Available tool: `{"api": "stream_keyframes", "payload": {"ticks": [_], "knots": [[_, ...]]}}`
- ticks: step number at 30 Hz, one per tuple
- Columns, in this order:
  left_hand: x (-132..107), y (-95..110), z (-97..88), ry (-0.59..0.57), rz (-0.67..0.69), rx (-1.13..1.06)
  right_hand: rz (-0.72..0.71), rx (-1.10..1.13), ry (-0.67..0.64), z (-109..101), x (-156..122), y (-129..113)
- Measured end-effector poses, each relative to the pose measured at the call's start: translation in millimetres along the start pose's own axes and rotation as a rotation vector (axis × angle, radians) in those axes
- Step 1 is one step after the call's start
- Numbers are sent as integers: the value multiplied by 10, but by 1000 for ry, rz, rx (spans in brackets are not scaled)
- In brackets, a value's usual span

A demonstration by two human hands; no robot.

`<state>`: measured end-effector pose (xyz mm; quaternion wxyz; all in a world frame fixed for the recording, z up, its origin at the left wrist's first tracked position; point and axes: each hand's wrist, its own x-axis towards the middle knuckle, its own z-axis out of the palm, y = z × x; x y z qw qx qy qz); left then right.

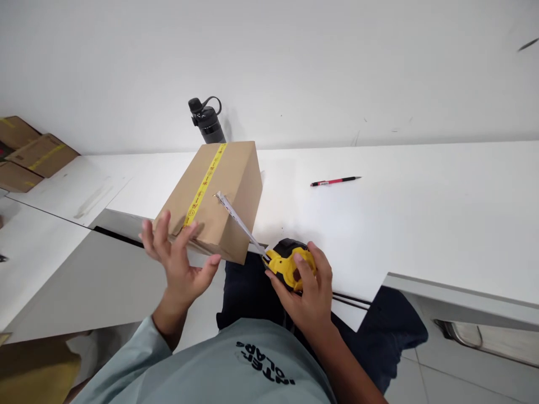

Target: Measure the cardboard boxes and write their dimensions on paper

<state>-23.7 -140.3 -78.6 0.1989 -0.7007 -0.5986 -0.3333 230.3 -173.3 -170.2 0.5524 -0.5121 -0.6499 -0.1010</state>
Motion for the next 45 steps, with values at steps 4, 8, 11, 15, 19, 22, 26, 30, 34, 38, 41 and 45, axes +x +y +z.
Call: {"api": "stream_keyframes", "payload": {"ticks": [4, 8, 11, 15, 19, 22, 26, 30, 34, 38, 41, 45], "knots": [[391, 236, -265, -226, 16, -6, 57, 25, -31, 103, -85, -63], [495, 200, -223, -227, -31, 2, 62, 35, -56, 102, -4, -22], [593, -33, -200, -141, -123, -70, 14, 34, -62, 55, 141, -5], [844, -561, -205, -77, -389, -306, -34, 20, -30, -25, 342, 19], [979, -996, -93, -100, -604, -533, -134, -52, 34, -127, 549, 134], [907, -1009, 130, -209, -651, -680, -308, -103, 48, -235, 799, 286], [741, -675, 463, -359, -621, -864, -546, -177, 5, -384, 1286, 487], [705, -344, 579, -399, -646, -986, -821, -243, -38, -436, 1702, 588], [683, -193, 570, -530, -494, -1104, -901, -318, -109, -404, 1826, 565], [554, -94, 622, -397, -454, -1104, -1011, -383, -83, -390, 1824, 484], [489, 1, 650, -217, -505, -1017, -1093, -405, -84, -414, 1831, 430], [508, 133, 661, -68, -483, -958, -1097, -354, -107, -461, 1835, 400]]}}
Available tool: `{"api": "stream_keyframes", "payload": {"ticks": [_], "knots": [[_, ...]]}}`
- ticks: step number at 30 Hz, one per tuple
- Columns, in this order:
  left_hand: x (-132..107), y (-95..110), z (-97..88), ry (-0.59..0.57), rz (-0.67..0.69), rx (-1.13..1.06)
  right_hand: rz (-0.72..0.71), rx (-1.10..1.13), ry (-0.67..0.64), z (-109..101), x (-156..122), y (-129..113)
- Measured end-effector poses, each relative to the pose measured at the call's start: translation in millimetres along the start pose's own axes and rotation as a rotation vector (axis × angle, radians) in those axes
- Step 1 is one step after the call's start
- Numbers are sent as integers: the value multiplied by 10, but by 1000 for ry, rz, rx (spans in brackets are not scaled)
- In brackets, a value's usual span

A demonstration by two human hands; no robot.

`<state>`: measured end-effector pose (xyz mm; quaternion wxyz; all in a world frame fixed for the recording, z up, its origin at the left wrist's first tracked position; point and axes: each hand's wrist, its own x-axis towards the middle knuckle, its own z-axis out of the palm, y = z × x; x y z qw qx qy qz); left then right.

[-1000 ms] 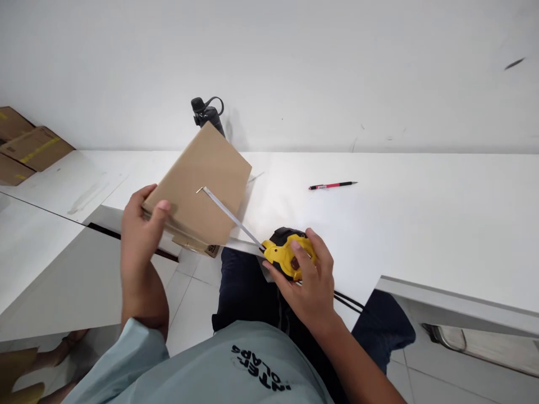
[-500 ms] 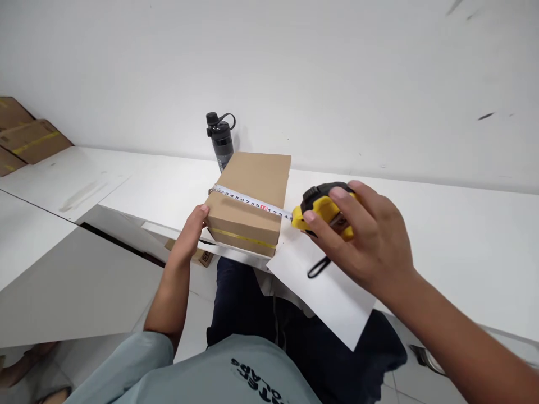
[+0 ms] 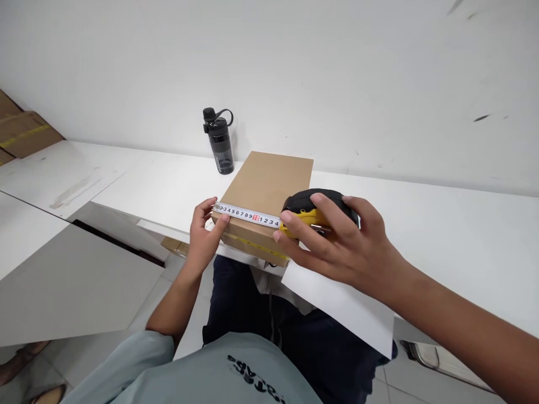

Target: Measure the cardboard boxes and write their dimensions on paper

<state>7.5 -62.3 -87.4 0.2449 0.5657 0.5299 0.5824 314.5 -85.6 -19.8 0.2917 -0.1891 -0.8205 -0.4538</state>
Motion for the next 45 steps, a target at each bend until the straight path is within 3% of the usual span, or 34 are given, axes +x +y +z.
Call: {"api": "stream_keyframes", "payload": {"ticks": [3, 11, 22, 28, 35, 41, 45], "knots": [[13, 18, 79, 49, 19, -17, -4, -17, -12, -44, 16, 2], [190, 18, 105, 23, -3, -71, -8, -160, -54, -180, 121, -39], [261, -26, 96, -3, 9, -107, 36, -174, -116, -358, -146, -130], [270, -75, 124, 5, 36, -124, 103, -77, -109, -334, -316, -140], [220, -155, 225, 55, 107, -239, 58, -154, -132, -302, -196, -139], [212, -167, 214, 38, 113, -207, 168, -49, -124, -253, -368, -190], [220, -187, 206, 31, 126, -212, 276, 48, -237, -214, -497, -236]]}}
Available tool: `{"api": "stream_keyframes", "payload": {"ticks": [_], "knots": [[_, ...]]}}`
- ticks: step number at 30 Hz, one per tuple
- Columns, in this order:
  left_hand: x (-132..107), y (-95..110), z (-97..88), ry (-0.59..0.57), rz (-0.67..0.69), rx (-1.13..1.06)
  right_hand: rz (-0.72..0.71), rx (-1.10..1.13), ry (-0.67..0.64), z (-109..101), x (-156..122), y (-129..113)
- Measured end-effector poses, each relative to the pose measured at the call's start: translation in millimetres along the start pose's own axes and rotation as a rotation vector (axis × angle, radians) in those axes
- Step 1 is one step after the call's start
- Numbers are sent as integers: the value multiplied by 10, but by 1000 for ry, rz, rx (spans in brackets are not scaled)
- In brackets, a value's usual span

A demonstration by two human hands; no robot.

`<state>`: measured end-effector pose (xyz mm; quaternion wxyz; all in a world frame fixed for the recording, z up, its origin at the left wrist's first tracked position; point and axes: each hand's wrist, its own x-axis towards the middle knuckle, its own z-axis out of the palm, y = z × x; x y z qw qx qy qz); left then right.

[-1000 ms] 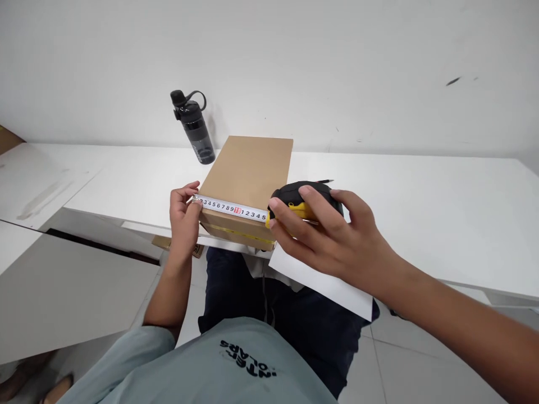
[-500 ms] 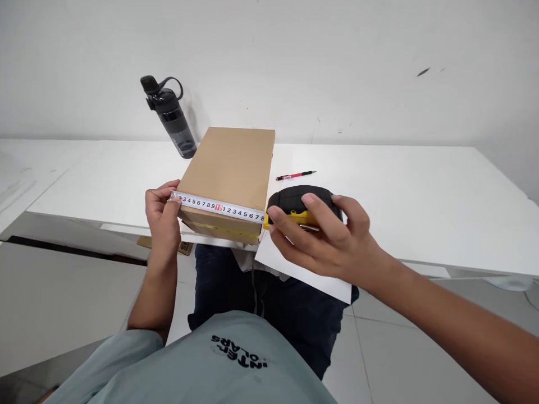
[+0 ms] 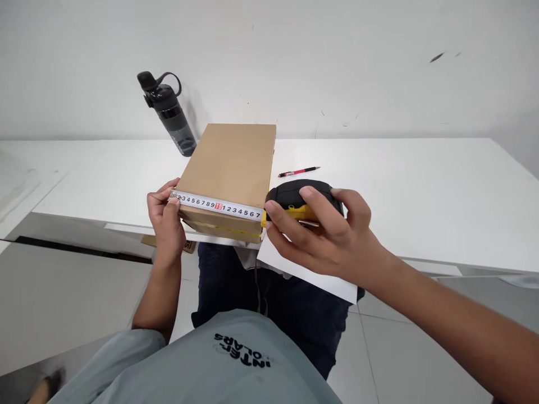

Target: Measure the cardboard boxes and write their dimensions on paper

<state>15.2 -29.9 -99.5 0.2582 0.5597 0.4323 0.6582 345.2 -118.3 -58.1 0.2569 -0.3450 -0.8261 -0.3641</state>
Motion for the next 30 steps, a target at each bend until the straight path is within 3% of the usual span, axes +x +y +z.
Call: {"api": "stream_keyframes", "payload": {"ticks": [3, 6, 10, 14, 19, 22, 24, 27, 28, 30], "knots": [[8, -14, -6, -3, 10, 15, 25, 76, 31, 11, -24, -12], [19, -41, -8, -11, 23, 5, -23, -7, 90, 0, -1, 6], [37, -109, -8, -19, -14, 20, 82, 86, -92, -26, 91, 122], [71, -152, -33, 106, 12, 57, 200, 161, -204, -71, 251, 279], [144, 13, -130, 64, 82, 141, 425, 44, -70, -209, 377, 492], [88, 241, -131, 34, 254, 302, 607, 39, 22, -227, 266, 725], [-49, 391, -49, -82, 472, 372, 752, 91, 30, -129, 77, 935], [-382, 535, 227, -400, 782, 426, 1043, 229, -37, 180, -326, 1251], [-499, 556, 350, -483, 840, 437, 1154, 270, -71, 303, -468, 1332], [-679, 561, 598, -558, 797, 470, 1288, 312, -166, 531, -734, 1437]]}}
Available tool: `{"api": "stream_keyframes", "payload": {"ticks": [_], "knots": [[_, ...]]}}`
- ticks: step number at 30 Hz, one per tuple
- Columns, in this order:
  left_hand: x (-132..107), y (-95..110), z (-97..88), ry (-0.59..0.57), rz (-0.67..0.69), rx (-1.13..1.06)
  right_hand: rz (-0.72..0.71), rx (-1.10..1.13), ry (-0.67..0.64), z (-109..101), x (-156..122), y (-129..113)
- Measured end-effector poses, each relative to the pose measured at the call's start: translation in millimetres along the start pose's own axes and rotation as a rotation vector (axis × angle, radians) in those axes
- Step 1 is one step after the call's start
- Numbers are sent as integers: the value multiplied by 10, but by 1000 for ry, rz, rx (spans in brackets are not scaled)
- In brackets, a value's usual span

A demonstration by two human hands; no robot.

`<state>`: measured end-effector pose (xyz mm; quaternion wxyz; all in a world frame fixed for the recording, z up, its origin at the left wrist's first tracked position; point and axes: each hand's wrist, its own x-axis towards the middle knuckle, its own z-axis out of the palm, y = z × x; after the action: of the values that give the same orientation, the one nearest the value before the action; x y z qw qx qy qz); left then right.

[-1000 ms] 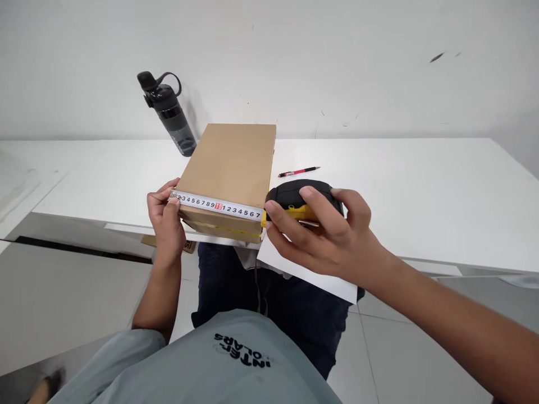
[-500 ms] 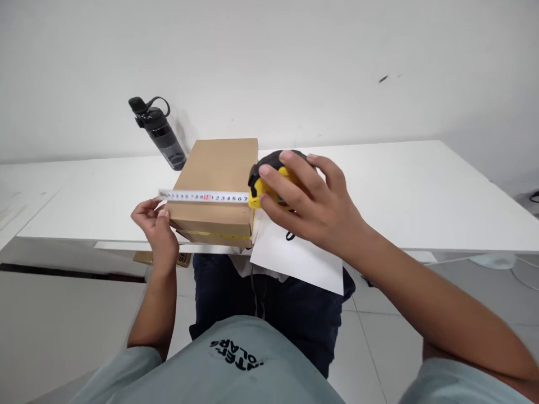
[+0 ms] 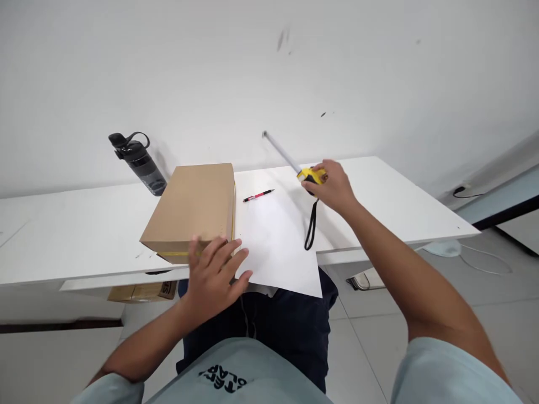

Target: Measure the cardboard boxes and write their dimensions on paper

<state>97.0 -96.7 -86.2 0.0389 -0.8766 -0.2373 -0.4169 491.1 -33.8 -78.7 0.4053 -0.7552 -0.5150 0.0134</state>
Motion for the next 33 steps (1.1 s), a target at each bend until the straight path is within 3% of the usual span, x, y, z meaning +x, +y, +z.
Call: {"api": "stream_keyframes", "payload": {"ticks": [3, 7, 10, 13, 15, 17, 19, 21, 25, 29, 33], "knots": [[91, 40, 241, -27, -188, 45, 46, -67, -115, 187, 2, 352], [87, -249, 247, 81, -346, 169, 53, -103, -168, 282, -133, 651], [-20, -431, 237, 149, -459, 235, -16, -138, -187, 324, -218, 833], [5, -501, 433, 188, -487, 227, -54, -197, -178, 386, -207, 989], [170, -570, 676, 101, -421, 154, -87, -231, -190, 427, -154, 1046], [421, -703, 959, -160, -390, 86, -119, -268, -207, 445, -92, 1049], [689, -894, 1229, -485, -530, 119, -135, -315, -205, 434, -50, 984], [905, -1104, 1444, -554, -569, 113, -173, -385, -175, 416, -50, 829], [1062, -1390, 1647, -569, -564, 56, -353, -563, -153, 590, -124, 305], [1024, -1408, 1619, -515, -530, 27, -337, -517, -241, 1196, -62, -160], [992, -1380, 1574, -502, -459, 56, -204, -367, -216, 1766, 162, -408]]}}
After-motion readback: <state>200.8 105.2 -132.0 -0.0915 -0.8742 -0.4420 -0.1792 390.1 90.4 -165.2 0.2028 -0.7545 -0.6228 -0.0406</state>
